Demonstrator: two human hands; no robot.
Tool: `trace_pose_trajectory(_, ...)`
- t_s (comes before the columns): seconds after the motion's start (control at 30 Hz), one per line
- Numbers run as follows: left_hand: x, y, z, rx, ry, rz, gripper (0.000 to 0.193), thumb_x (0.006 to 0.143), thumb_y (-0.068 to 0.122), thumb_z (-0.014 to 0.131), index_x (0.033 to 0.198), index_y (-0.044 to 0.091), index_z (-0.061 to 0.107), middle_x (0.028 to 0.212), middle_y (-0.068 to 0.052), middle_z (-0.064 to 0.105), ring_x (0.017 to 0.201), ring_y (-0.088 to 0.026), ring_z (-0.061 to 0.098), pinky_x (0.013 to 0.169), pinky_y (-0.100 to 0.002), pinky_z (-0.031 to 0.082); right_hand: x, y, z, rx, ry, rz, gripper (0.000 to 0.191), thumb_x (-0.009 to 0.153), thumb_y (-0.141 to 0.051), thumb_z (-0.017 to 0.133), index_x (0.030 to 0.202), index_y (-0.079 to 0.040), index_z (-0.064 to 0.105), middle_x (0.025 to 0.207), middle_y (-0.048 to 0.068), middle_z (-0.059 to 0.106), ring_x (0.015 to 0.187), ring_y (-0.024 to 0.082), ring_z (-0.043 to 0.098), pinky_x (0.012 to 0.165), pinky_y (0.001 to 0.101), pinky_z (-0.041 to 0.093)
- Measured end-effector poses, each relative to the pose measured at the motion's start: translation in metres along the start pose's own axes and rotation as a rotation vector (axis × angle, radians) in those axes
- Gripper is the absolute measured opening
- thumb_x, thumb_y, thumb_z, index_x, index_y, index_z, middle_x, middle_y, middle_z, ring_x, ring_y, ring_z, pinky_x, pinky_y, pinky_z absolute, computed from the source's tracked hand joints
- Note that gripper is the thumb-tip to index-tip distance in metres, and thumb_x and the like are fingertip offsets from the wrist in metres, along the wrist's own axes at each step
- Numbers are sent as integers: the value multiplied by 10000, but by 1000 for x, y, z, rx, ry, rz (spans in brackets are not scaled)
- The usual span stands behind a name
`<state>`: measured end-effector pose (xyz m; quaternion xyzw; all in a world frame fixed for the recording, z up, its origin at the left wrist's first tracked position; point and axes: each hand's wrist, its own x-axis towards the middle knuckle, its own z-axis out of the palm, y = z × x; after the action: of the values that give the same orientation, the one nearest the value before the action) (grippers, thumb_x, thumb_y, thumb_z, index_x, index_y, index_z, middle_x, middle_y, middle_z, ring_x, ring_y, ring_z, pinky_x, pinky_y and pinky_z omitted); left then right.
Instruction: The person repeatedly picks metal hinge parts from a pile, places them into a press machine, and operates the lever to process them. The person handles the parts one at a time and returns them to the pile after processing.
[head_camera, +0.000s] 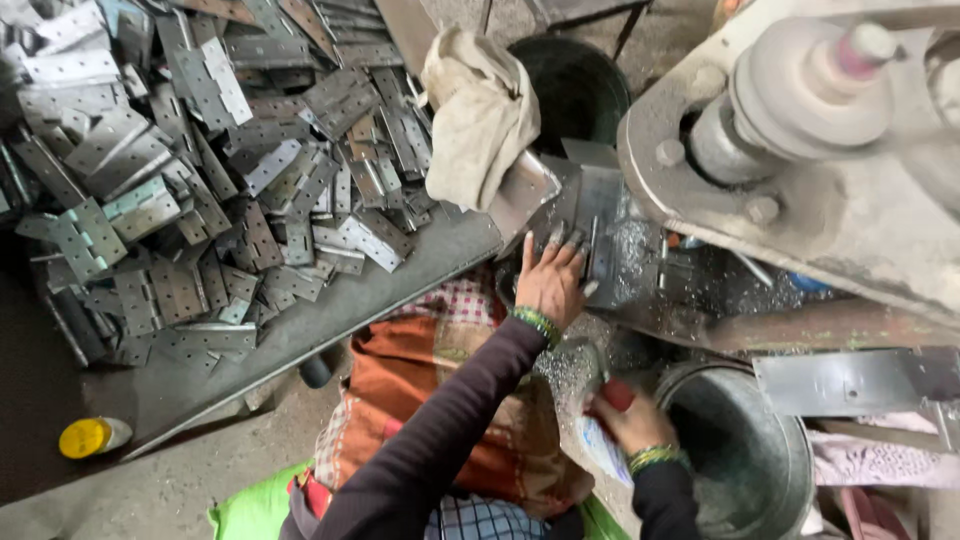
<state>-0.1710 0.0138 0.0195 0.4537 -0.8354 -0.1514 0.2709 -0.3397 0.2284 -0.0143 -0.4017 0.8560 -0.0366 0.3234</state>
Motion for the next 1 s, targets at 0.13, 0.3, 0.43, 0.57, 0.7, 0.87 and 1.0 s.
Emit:
trace_pose_trajectory(0.13, 15, 6, 8, 84, -123, -47, 507, 890, 247, 610, 1382, 128, 617, 1472, -47, 575, 1436, -240, 464, 1295, -604, 113, 1, -10, -21, -278, -3, 96, 795, 805, -757, 732, 1210, -76, 659, 1097, 217, 750, 1039, 394, 716, 893, 444, 563)
trace_pose_trajectory(0.3, 18, 8, 5, 50, 12, -11, 545, 813, 234, 629, 1337, 86, 607, 1462, -93, 569, 1380, -278, 481, 1233, -619, 114, 3, 0, 41, 163, 200, -69, 630, 722, -603, 759, 1132, -125, 745, 1048, 116, 797, 1022, 305, 758, 873, 414, 577)
trace_pose_trajectory(0.43, 15, 6, -1, 59, -65, -25, 524, 861, 226, 618, 1368, 94, 595, 1424, -82, 587, 1389, -277, 489, 1259, -626, 108, 1, -2, 47, 39, 263, -6, 558, 782, -530, 809, 1142, -107, 756, 1050, 177, 767, 1043, 357, 726, 861, 419, 570)
trace_pose_trajectory(0.57, 15, 3, -2, 49, -79, -30, 541, 899, 282, 607, 1399, 80, 568, 1494, -120, 530, 1430, -286, 423, 1259, -615, 72, -5, -25, -7, 116, -50, 88, 531, 773, -563, 737, 1096, -143, 764, 985, 161, 826, 956, 359, 790, 836, 422, 590)
trace_pose_trajectory(0.7, 13, 6, -3, 129, -160, -22, 545, 879, 202, 584, 1414, 97, 574, 1583, -100, 480, 1484, -259, 374, 1269, -599, 47, -14, -26, -23, -150, 25, 108, 620, 776, -672, 716, 1151, -178, 732, 1062, 170, 768, 1005, 386, 726, 849, 453, 570)
trace_pose_trajectory(0.87, 13, 4, -8, 96, -145, -56, 520, 895, 243, 575, 1396, 105, 585, 1583, -88, 456, 1518, -261, 335, 1268, -597, 43, 6, -6, 30, 77, 84, -53, 677, 706, -688, 684, 1127, -162, 757, 1032, 156, 788, 978, 353, 751, 848, 447, 571)
trace_pose_trajectory(1.0, 22, -7, -8, 125, -75, 13, 537, 966, 327, 542, 1454, 103, 566, 1581, -83, 464, 1516, -251, 344, 1279, -592, 50, 27, -2, 22, -54, 74, -104, 804, 754, -753, 662, 1190, -78, 690, 978, 216, 781, 953, 383, 751, 848, 452, 575)
